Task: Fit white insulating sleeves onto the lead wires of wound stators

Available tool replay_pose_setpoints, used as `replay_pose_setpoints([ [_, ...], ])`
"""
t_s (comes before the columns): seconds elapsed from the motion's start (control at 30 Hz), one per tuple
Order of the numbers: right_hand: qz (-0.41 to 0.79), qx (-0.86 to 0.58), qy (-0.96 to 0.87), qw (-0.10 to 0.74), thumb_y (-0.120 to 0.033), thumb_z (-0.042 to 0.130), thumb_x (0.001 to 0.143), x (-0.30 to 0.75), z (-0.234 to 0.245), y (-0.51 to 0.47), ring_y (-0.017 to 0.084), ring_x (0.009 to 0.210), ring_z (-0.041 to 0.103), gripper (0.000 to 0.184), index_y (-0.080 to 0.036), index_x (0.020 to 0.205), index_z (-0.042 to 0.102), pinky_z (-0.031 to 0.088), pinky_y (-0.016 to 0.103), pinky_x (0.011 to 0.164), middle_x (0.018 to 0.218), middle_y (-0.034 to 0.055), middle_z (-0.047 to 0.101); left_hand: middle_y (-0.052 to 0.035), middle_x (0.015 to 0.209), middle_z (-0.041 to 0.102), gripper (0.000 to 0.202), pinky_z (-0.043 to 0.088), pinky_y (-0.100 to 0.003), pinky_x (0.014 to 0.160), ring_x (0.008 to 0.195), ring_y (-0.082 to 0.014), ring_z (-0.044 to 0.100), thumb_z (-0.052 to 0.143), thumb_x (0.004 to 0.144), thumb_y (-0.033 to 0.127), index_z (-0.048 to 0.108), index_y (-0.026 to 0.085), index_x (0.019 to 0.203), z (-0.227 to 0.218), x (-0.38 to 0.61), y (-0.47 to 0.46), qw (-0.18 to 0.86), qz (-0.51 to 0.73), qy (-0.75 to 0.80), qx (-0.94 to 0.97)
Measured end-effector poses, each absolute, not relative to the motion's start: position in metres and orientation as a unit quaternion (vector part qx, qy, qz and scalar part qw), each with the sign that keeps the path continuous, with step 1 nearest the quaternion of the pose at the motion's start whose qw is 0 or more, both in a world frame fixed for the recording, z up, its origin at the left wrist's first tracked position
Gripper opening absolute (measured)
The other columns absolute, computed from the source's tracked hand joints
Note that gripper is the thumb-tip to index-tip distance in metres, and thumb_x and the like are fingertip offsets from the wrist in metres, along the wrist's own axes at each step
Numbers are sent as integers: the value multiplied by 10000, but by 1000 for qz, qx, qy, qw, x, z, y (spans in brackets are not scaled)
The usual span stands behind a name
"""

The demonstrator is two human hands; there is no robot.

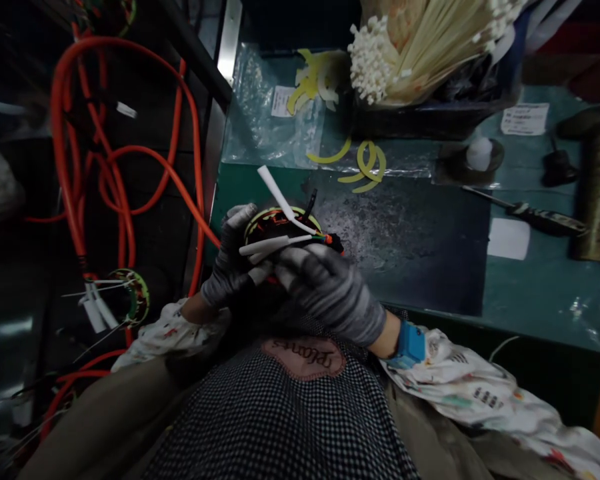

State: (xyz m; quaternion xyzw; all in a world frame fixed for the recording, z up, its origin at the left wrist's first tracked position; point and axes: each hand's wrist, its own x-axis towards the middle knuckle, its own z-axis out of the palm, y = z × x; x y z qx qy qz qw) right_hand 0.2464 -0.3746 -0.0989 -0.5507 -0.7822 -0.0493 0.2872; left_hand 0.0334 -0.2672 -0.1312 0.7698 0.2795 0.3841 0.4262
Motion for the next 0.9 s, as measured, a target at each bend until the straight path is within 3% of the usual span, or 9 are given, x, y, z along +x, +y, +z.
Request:
replay_pose_setpoints([
  [0.07,-35,-576,-751,321,-240,721,1012,260,-100,-373,258,1263,678,490,-357,1475,610,602,433,1108,1349,37,734,-96,1586,472,828,365,-546,1333,1513,-366,426,757,909,498,423,352,1653,-127,41,-273,399,388,276,784],
  [0.13,14,-611,-717,337,-293,698,1034,269,-101,-366,316,1430,595,726,-350,1671,355,533,526,1213,1508,98,640,-115,1594,464,838,348,-564,1329,1524,-370,405,732,929,487,377,324,1671,-121,48,-279,368,370,277,807],
  [0.2,70,-623,-703,336,-342,677,1045,274,-104,-360,354,1522,514,848,-305,1735,184,483,569,1258,1593,156,565,-127,1606,453,849,343,-564,1325,1544,-369,383,710,945,502,337,313,1684,-115,54,-284,345,343,292,824],
  [0.23,86,-620,-707,331,-364,686,1039,275,-107,-357,370,1546,485,874,-280,1740,170,461,581,1273,1614,178,543,-130,1609,450,850,346,-554,1323,1551,-368,378,700,951,519,329,311,1686,-112,56,-287,339,334,300,827],
  [0.4,113,-624,-715,295,-463,787,968,283,-116,-353,429,1558,448,858,-230,1685,379,458,626,1251,1637,207,514,-133,1636,431,870,348,-532,1328,1568,-382,369,691,943,555,329,297,1691,-111,58,-288,343,322,306,828],
  [0.57,149,-618,-727,262,-507,832,924,293,-113,-349,447,1554,439,790,-274,1608,512,456,664,1229,1653,176,507,-124,1676,374,915,325,-556,1344,1579,-391,356,692,925,431,260,304,1721,-116,51,-280,356,318,264,838],
  [0.77,130,-604,-733,285,-455,787,966,286,-113,-356,435,1502,493,786,-262,1645,443,440,675,1238,1594,185,564,-143,1686,345,914,320,-566,1343,1586,-391,341,663,959,429,194,308,1733,-113,52,-282,352,316,245,846],
  [0.9,56,-590,-744,308,-488,745,982,281,-119,-364,428,1491,499,752,-284,1643,449,453,690,1220,1589,168,568,-161,1674,359,978,367,-562,1319,1580,-389,369,763,939,525,212,318,1720,-114,60,-290,334,343,276,834],
])
